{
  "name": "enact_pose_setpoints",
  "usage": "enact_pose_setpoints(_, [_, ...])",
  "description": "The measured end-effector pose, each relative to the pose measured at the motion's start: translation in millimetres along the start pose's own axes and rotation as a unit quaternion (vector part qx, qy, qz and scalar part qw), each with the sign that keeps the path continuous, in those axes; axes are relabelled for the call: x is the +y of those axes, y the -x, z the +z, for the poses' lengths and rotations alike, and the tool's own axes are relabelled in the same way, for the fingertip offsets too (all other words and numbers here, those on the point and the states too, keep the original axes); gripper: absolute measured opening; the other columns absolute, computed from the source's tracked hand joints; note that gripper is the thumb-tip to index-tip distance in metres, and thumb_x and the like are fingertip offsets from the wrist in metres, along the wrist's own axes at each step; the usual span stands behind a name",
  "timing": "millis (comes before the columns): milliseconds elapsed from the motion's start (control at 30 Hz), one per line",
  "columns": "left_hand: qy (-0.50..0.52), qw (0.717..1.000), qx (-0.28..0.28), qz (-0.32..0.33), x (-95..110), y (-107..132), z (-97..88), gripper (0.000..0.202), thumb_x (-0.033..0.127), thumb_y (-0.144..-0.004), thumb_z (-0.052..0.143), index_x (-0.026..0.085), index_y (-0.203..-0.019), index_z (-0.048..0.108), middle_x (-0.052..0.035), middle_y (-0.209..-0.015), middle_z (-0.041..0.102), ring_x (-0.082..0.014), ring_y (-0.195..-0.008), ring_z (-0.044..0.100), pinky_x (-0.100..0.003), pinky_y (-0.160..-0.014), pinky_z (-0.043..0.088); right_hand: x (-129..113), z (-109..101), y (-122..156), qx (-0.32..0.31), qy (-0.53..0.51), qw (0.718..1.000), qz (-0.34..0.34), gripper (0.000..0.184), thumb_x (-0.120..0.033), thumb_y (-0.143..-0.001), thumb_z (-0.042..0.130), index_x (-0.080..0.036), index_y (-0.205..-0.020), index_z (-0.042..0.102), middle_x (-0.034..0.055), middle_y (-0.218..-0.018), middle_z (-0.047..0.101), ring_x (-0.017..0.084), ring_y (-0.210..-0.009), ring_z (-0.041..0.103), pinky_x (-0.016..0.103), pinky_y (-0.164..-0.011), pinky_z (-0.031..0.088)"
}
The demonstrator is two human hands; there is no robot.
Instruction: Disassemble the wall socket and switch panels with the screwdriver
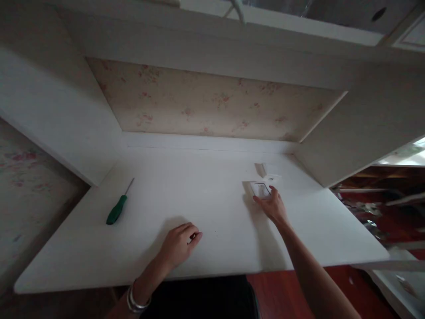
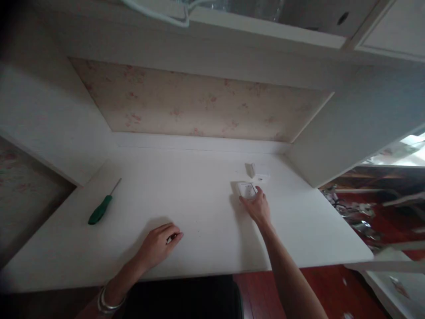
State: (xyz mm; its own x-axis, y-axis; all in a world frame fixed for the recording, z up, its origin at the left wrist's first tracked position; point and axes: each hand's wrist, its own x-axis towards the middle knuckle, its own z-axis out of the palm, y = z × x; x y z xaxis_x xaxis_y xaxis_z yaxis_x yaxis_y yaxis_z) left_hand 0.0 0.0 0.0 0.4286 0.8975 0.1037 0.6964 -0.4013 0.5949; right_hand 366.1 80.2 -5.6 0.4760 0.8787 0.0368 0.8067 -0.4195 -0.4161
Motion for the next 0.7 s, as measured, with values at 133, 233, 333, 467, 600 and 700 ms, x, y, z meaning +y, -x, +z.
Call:
enact_pose_setpoints(133, [0.024, 1.0, 0.011, -0.001, 10, -31, -1.2, 0.015, 0.032, -0.092, 0.048, 0.023, -0.09, 0.06, -0.002, -0.09, 0.064, -0.0167, -0.086, 0.061, -0.027, -0.076, 0.048, -51, 19, 36, -0.017, -0.024, 0.998, -0.053, 0.084, -0.059, -0.071, 0.059, -0.017, -0.139, 0.032, 0.0178, -0.128, 0.052, 0.032, -0.108, 0.056, 0.041, -0.086, 0.045])
enact_pose_setpoints(233, [0.026, 0.999, 0.026, 0.006, 9, -56, -0.1, 0.026, 0.034, -0.087, 0.055, 0.023, -0.111, 0.056, -0.0059, -0.112, 0.06, -0.0205, -0.103, 0.058, -0.032, -0.088, 0.047, -90, 32, 62, -0.028, -0.053, 0.993, -0.099, 0.081, -0.057, -0.073, 0.06, -0.018, -0.138, 0.033, 0.017, -0.13, 0.051, 0.033, -0.112, 0.054, 0.042, -0.087, 0.044])
enact_pose_setpoints(333, [0.021, 0.998, 0.054, 0.021, -3, -76, 1.4, 0.053, 0.035, -0.081, 0.063, 0.021, -0.129, 0.045, -0.011, -0.131, 0.048, -0.0257, -0.122, 0.047, -0.039, -0.103, 0.039, -120, 44, 83, -0.037, -0.076, 0.986, -0.142, 0.08, -0.055, -0.073, 0.062, -0.019, -0.138, 0.033, 0.0171, -0.131, 0.05, 0.034, -0.113, 0.052, 0.044, -0.088, 0.044])
enact_pose_setpoints(467, [0.025, 0.998, 0.049, 0.017, -27, -91, 0.3, 0.089, 0.032, -0.067, 0.075, 0.02, -0.142, 0.027, -0.0146, -0.146, 0.032, -0.0301, -0.136, 0.03, -0.044, -0.11, 0.031, -137, 53, 93, -0.066, -0.103, 0.973, -0.194, 0.082, -0.055, -0.074, 0.062, -0.015, -0.139, 0.033, 0.0188, -0.134, 0.048, 0.035, -0.117, 0.05, 0.046, -0.093, 0.042])
enact_pose_setpoints(600, [0.011, 1.0, 0.024, 0.017, -39, -98, -7.4, 0.096, 0.037, -0.065, 0.078, 0.019, -0.143, 0.024, -0.0154, -0.148, 0.03, -0.0322, -0.137, 0.029, -0.046, -0.11, 0.029, -130, 57, 92, -0.11, -0.166, 0.957, -0.212, 0.078, -0.057, -0.081, 0.055, -0.013, -0.141, 0.031, 0.0194, -0.135, 0.049, 0.031, -0.119, 0.05, 0.044, -0.096, 0.042])
enact_pose_setpoints(700, [-0.004, 0.999, 0.02, 0.031, -37, -103, -14.1, 0.094, 0.042, -0.066, 0.077, 0.019, -0.142, 0.028, -0.0142, -0.143, 0.038, -0.0313, -0.132, 0.035, -0.044, -0.109, 0.031, -118, 63, 94, -0.131, -0.216, 0.948, -0.195, 0.071, -0.056, -0.085, 0.05, -0.016, -0.14, 0.031, 0.0171, -0.132, 0.053, 0.028, -0.117, 0.054, 0.042, -0.093, 0.046])
